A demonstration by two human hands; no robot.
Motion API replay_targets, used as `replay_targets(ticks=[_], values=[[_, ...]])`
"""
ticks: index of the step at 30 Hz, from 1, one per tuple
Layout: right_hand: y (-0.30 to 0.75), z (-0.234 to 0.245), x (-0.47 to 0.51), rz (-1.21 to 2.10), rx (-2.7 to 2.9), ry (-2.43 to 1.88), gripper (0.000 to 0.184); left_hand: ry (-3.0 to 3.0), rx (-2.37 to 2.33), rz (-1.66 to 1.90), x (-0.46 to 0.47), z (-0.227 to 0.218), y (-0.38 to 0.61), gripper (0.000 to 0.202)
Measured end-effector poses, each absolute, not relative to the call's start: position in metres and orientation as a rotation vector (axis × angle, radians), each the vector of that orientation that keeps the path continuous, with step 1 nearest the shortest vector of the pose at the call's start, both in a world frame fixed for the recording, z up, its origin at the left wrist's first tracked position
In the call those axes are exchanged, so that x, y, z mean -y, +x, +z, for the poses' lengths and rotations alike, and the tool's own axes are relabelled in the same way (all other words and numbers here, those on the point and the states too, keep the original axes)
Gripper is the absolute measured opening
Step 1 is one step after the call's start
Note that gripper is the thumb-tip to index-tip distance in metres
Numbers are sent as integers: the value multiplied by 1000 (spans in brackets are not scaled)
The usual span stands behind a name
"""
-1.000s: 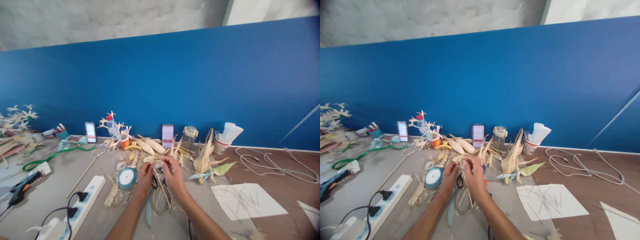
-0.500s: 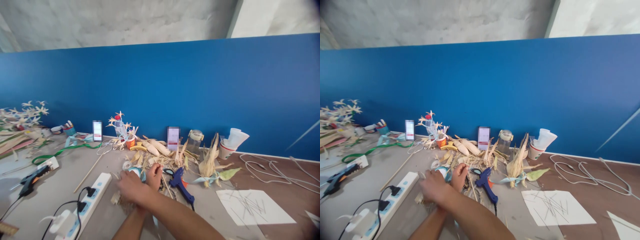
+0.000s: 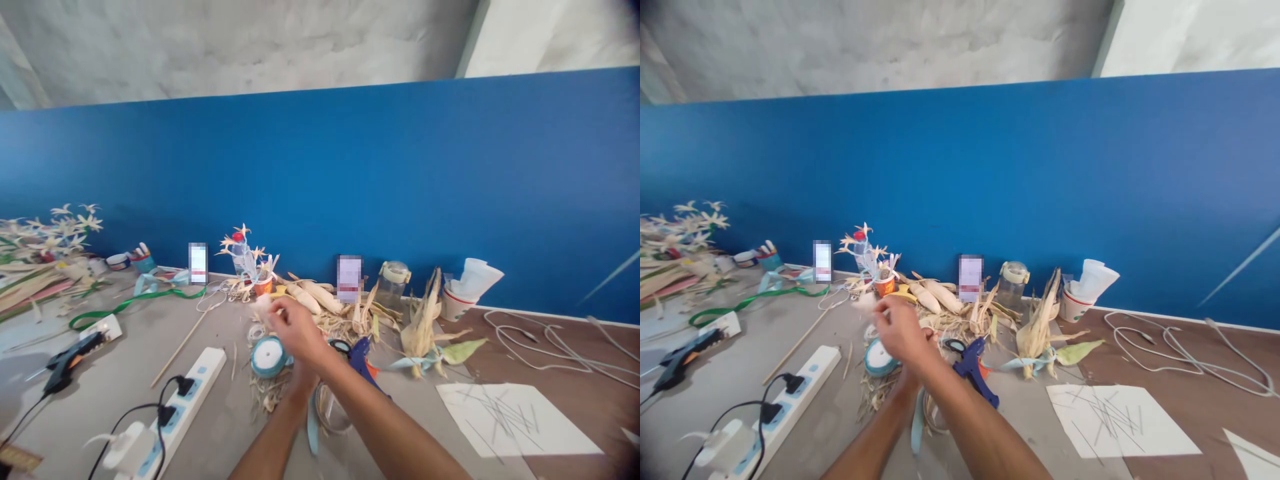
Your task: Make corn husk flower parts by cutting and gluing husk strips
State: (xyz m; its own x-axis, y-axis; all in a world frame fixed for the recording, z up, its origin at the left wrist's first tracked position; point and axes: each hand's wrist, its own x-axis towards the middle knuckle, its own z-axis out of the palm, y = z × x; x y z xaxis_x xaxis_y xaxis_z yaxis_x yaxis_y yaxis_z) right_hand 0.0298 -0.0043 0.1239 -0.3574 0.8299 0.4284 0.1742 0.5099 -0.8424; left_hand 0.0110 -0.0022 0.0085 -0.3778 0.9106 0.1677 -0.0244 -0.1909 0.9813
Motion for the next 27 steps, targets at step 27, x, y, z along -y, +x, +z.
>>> replay_targets(ticks=[27], values=[[150, 52, -9, 981, 1799, -1093, 23, 1016, -1240, 1465, 4, 14, 0, 43]])
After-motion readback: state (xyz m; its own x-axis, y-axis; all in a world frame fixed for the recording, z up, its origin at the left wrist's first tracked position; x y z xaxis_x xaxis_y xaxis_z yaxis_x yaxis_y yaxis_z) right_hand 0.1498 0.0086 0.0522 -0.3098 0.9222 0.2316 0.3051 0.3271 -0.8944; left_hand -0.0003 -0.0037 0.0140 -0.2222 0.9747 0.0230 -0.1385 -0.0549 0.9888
